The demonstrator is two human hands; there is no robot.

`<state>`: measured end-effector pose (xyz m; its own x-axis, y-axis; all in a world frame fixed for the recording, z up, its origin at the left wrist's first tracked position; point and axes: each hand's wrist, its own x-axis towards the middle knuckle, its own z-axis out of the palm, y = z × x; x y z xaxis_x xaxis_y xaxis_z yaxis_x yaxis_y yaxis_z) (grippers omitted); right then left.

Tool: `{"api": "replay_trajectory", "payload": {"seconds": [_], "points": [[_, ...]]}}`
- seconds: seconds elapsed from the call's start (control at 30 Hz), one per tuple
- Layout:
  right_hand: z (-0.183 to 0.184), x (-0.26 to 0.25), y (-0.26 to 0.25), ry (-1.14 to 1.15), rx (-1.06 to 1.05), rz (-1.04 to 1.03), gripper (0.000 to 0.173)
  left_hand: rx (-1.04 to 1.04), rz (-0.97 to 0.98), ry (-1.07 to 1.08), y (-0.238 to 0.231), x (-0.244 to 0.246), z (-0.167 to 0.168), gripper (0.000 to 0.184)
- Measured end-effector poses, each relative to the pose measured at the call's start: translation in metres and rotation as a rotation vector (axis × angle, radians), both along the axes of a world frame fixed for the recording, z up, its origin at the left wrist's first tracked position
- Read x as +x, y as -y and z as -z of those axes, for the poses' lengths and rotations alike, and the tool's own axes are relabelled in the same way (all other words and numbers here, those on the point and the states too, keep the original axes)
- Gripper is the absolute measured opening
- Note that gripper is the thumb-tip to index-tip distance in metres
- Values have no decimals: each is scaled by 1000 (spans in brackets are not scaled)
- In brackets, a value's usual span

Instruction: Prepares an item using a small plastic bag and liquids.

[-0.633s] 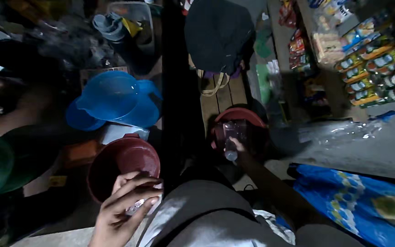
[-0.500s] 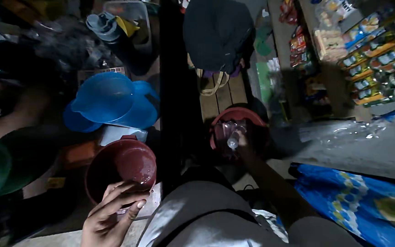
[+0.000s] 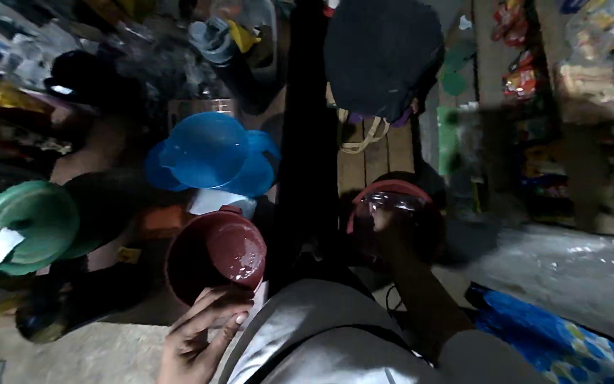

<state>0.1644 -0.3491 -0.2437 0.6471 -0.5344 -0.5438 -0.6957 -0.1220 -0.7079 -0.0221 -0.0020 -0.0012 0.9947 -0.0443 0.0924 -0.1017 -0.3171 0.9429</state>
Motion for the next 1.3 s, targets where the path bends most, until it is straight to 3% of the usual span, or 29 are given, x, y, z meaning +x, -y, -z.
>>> {"api": "replay_trajectory", "payload": {"seconds": [0.1,0.23,0.37,0.47,0.57,0.67,0.77,0.9,1.07,1.2,1.3], "points": [[-16,-19,-34,393,-161,-388,37,-6,-99,23,1,-8,5,13],[-77,-17,-109,882,50,-1116,21,-5,-219,52,0,-21,7,14],[-156,10,-214,1162,210,-1467,21,90,-345,47,0,-38,13,18],[-196,32,-290,1039,97,-1689,25,472,-405,-63,2,-51,36,27],[-208,45,-358,513,-204,-2035,25,760,-382,-184,1,-58,69,29],[-201,38,-396,153,-454,-2092,26,909,-392,-184,4,-64,82,26],[-190,34,-407,-17,-583,-2077,34,943,-429,-145,8,-70,85,20],[-175,38,-410,68,-796,-2161,31,887,-427,-118,9,-78,87,19],[-205,33,-408,220,-843,-2220,26,700,-479,-60,1,-83,89,20],[-240,39,-413,334,-758,-2208,26,503,-582,-17,-10,-78,78,27],[-264,47,-406,490,-556,-2182,30,256,-691,30,-23,-66,62,30]]}}
